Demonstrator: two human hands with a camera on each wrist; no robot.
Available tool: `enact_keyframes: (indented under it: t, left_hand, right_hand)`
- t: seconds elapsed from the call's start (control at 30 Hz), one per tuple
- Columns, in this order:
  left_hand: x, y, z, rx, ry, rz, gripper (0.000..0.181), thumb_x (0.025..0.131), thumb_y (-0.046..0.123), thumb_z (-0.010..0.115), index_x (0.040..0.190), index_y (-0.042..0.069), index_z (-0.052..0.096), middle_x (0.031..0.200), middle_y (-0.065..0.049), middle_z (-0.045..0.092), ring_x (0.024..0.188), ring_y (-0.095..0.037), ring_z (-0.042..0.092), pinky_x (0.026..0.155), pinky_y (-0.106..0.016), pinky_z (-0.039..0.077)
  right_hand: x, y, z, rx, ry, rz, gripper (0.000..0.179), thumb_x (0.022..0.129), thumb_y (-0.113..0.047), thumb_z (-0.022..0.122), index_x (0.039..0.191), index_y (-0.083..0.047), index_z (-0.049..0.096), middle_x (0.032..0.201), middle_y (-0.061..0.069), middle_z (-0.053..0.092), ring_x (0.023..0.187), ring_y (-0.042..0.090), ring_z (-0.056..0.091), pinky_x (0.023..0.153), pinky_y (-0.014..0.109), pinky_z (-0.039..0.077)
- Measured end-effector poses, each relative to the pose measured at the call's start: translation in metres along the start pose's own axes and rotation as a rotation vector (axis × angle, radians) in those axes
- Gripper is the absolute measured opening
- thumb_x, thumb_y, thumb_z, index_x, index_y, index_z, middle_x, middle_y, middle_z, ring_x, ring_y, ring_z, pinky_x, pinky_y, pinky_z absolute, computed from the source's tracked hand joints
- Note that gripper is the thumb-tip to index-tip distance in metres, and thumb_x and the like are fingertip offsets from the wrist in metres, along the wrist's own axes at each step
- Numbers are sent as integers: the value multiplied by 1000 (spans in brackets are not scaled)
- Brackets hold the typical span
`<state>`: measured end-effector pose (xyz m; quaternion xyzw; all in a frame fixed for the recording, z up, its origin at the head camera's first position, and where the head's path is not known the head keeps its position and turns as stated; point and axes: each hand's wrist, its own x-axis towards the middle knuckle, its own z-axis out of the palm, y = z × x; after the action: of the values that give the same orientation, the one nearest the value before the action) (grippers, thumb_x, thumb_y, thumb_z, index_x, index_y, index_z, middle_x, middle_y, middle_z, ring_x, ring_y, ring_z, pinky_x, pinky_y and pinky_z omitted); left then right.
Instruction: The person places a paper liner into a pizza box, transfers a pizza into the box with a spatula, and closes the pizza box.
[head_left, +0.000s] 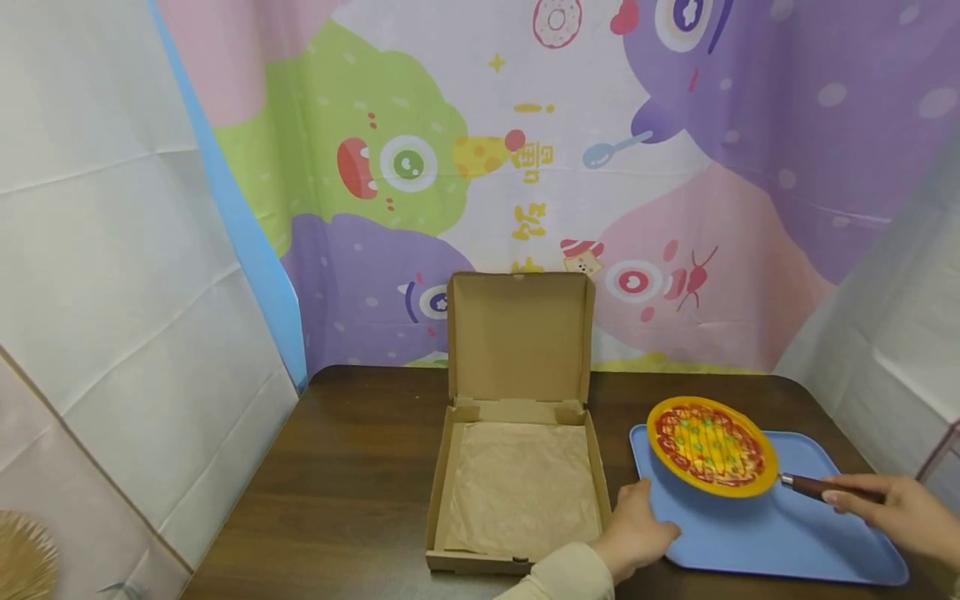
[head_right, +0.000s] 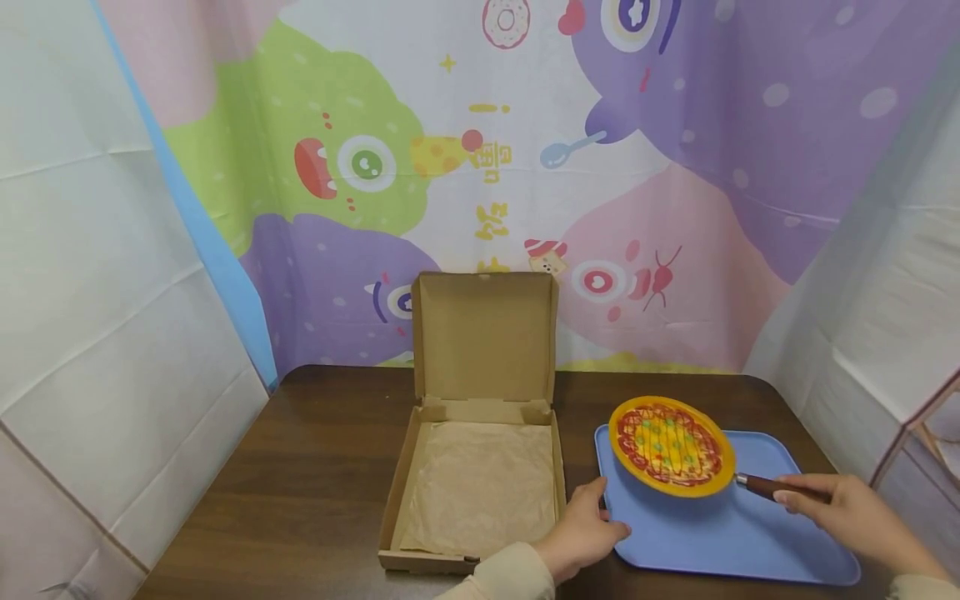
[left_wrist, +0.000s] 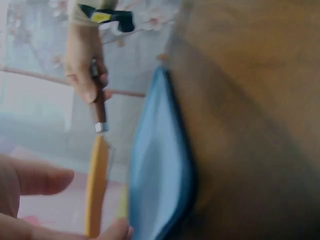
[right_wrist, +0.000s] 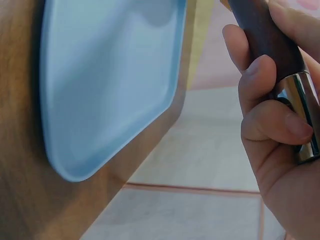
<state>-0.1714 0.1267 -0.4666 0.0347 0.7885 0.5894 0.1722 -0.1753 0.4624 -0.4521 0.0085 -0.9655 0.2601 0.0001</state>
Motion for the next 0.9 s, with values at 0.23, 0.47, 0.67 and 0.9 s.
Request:
enact_keyframes:
  t: [0.23, 0.47, 0.67, 0.9]
  left_hand:
    - [1, 8, -46, -48, -65, 132, 66, 85, 13, 72, 145, 5, 44, 135, -7, 53, 110, -20, 57, 85, -30, 53]
    - [-2, -3, -101, -35, -55, 290, 67, 89, 14, 68, 147, 0, 38, 141, -18, 51, 124, -37, 54, 100, -44, 49]
    - [-8, -14, -146, -19, 10, 343, 65, 93, 14, 65, 149, -1, 35, 143, -20, 48, 130, -40, 50, 107, -49, 43]
    - [-18, -29, -196, 93, 110, 421, 61, 94, 16, 63, 146, -4, 38, 144, -25, 46, 132, -44, 46, 108, -53, 40]
  right_hand:
    - [7, -20, -4, -60, -4, -35, 45, 96, -32, 63, 114, 9, 68, 78, 4, 68, 50, 6, 33, 46, 23, 31]
    - [15, -39, -7, -50, -28, -90, 44, 97, -32, 60, 116, 7, 67, 77, -1, 67, 49, 5, 38, 46, 23, 35]
    - [21, -57, -8, -62, 7, -169, 37, 95, -28, 63, 113, 4, 70, 76, -4, 69, 50, 3, 38, 46, 23, 34]
    - [35, -78, -5, -57, -84, -183, 42, 97, -32, 60, 117, 4, 68, 84, 1, 74, 65, -1, 50, 54, 23, 41]
